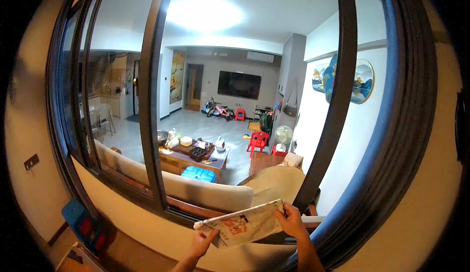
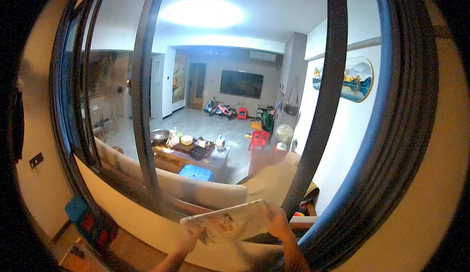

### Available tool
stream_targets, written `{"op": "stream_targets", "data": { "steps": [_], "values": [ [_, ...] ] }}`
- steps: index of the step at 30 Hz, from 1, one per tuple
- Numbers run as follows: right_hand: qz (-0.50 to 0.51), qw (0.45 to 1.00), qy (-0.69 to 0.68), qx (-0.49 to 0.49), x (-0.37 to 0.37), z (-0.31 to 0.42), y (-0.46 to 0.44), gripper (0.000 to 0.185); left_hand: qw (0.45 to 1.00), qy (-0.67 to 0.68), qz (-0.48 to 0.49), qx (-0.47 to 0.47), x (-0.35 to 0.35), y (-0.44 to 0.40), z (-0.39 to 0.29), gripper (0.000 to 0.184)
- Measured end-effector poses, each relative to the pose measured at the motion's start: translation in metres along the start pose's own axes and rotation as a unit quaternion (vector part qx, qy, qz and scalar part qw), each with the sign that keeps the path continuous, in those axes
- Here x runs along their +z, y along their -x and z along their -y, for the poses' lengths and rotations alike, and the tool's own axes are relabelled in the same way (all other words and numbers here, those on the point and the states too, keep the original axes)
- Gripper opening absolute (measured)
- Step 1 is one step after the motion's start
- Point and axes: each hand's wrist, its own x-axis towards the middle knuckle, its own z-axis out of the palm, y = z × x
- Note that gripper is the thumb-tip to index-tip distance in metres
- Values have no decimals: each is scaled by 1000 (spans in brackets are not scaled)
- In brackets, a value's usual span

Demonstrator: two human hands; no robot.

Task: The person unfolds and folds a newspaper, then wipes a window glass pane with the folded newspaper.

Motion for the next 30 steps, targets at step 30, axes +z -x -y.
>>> {"op": "stream_targets", "data": {
  "steps": [30],
  "values": [
    [-322,937,64,117,-67,-69,-65,55,997,37,12,-63,-72,79,-41,29]
  ]
}}
